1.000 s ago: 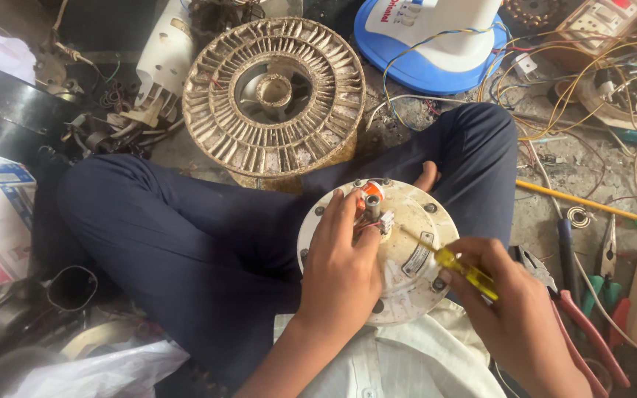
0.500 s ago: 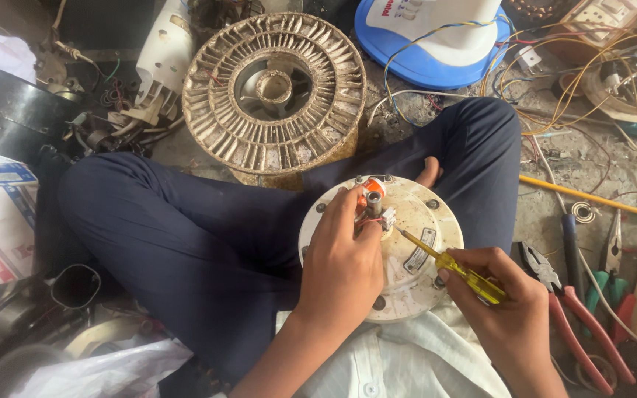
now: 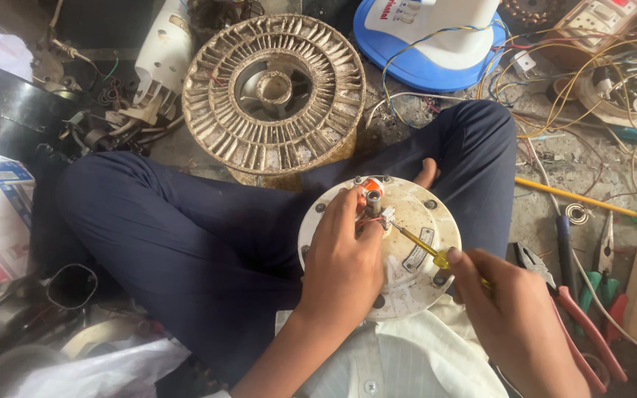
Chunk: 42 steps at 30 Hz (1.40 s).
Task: The person is sitting on the floor repairing a ceiling fan motor. They use a screwdriver to tighten screws on the motor's base and connect wires to the terminals.
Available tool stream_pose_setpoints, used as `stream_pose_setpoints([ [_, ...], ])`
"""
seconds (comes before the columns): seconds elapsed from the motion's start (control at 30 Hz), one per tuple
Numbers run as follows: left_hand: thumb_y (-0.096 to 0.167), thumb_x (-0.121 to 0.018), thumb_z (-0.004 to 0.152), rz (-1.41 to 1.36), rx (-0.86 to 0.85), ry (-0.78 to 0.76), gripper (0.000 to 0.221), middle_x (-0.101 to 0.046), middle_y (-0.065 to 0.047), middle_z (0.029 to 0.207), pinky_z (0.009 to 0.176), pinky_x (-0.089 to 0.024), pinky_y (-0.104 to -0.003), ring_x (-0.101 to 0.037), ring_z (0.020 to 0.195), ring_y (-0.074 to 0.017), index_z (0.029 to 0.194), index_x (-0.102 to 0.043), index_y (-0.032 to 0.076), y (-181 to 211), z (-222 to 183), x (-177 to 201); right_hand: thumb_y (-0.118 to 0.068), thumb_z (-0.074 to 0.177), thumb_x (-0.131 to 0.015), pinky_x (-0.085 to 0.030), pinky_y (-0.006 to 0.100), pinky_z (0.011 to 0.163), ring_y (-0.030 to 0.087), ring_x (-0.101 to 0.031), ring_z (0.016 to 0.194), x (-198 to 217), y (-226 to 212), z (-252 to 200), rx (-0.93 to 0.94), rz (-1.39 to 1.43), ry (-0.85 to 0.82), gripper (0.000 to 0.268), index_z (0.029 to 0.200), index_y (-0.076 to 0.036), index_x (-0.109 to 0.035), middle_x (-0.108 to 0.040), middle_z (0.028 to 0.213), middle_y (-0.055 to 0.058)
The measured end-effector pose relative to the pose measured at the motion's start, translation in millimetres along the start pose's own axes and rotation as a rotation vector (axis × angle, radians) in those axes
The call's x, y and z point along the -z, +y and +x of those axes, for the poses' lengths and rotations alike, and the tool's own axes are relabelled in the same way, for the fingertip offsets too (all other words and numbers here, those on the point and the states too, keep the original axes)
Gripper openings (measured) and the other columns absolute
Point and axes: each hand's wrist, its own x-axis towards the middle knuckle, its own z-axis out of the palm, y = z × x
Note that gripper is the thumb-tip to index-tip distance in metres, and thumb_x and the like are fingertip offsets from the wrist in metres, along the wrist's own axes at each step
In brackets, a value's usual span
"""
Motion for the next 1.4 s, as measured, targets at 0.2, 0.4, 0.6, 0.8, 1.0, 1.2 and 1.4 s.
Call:
stream_pose_setpoints([
  [0.2,-0.001,-0.066,0.088,-0.005,-0.047,-0.015,0.011,-0.053,-0.034,0.135,0.103,-0.050,-0.049,-0.059,0.125,-0.0450,0.093,-0.065,-0.010,-2.3,-0.9,2.6,-0.027,0.085,-0.071,-0.052,0.038,0.063,0.032,-0.070,0.073,9.6,-6.1,-0.5,0.610,0.005,0.370,0.022,0.097,-0.008,-0.072,-0.071,0.085,0.012],
  [0.4,-0.002,-0.066,0.084,-0.018,-0.029,-0.016,0.014,-0.053,-0.034,0.136,0.104,-0.049,-0.049,-0.058,0.126,-0.0453,0.095,-0.065,-0.010,-1.8,-1.9,2.3,-0.033,0.095,-0.072,-0.055,0.037,0.068,0.028,-0.074,0.073,13.0,1.8,10.9,0.254,-0.256,0.103,0.023,0.113,-0.019,-0.075,-0.074,0.079,0.009],
  [0.6,0.000,-0.066,0.089,-0.043,-0.013,-0.019,0.011,-0.052,-0.034,0.136,0.104,-0.049,-0.049,-0.058,0.126,-0.0447,0.094,-0.065,-0.010,-1.0,-2.6,2.8,-0.026,0.077,-0.075,-0.054,0.037,0.060,0.027,-0.072,0.068,15.7,1.2,10.0,0.564,0.005,0.263,0.046,0.120,-0.012,-0.067,-0.074,0.083,0.007],
  [0.8,-0.001,-0.066,0.089,-0.033,-0.021,-0.010,0.012,-0.053,-0.033,0.136,0.104,-0.049,-0.050,-0.058,0.127,-0.0456,0.096,-0.065,-0.011,0.2,-1.4,3.4,-0.025,0.091,-0.072,-0.055,0.036,0.065,0.023,-0.072,0.068,12.0,-2.9,9.0,0.215,-0.049,0.108,0.045,0.136,-0.024,-0.069,-0.072,0.077,0.006],
  [1.0,-0.001,-0.066,0.086,-0.018,-0.038,-0.011,0.016,-0.052,-0.034,0.136,0.104,-0.049,-0.051,-0.057,0.127,-0.0465,0.098,-0.066,-0.011,0.4,-0.5,4.1,-0.022,0.081,-0.079,-0.056,0.036,0.065,0.022,-0.069,0.070,9.2,1.3,9.5,0.192,0.067,0.116,0.061,0.139,-0.018,-0.062,-0.075,0.079,0.007],
  [1.2,-0.002,-0.067,0.085,-0.024,-0.032,-0.031,0.014,-0.052,-0.033,0.136,0.103,-0.050,-0.050,-0.057,0.126,-0.0450,0.096,-0.066,-0.010,0.3,-0.3,4.4,-0.018,0.082,-0.074,-0.055,0.032,0.064,0.018,-0.069,0.068,14.1,3.2,8.1,0.390,0.079,0.163,0.056,0.137,-0.017,-0.065,-0.074,0.079,0.005],
  [1.4,-0.002,-0.067,0.083,-0.009,-0.017,-0.023,0.016,-0.053,-0.032,0.136,0.102,-0.050,-0.049,-0.058,0.125,-0.0441,0.097,-0.067,-0.009,0.9,0.3,3.2,-0.022,0.083,-0.077,-0.054,0.034,0.062,0.021,-0.064,0.064,15.6,-4.2,11.7,0.221,0.099,0.116,0.055,0.136,-0.017,-0.066,-0.072,0.082,0.007],
])
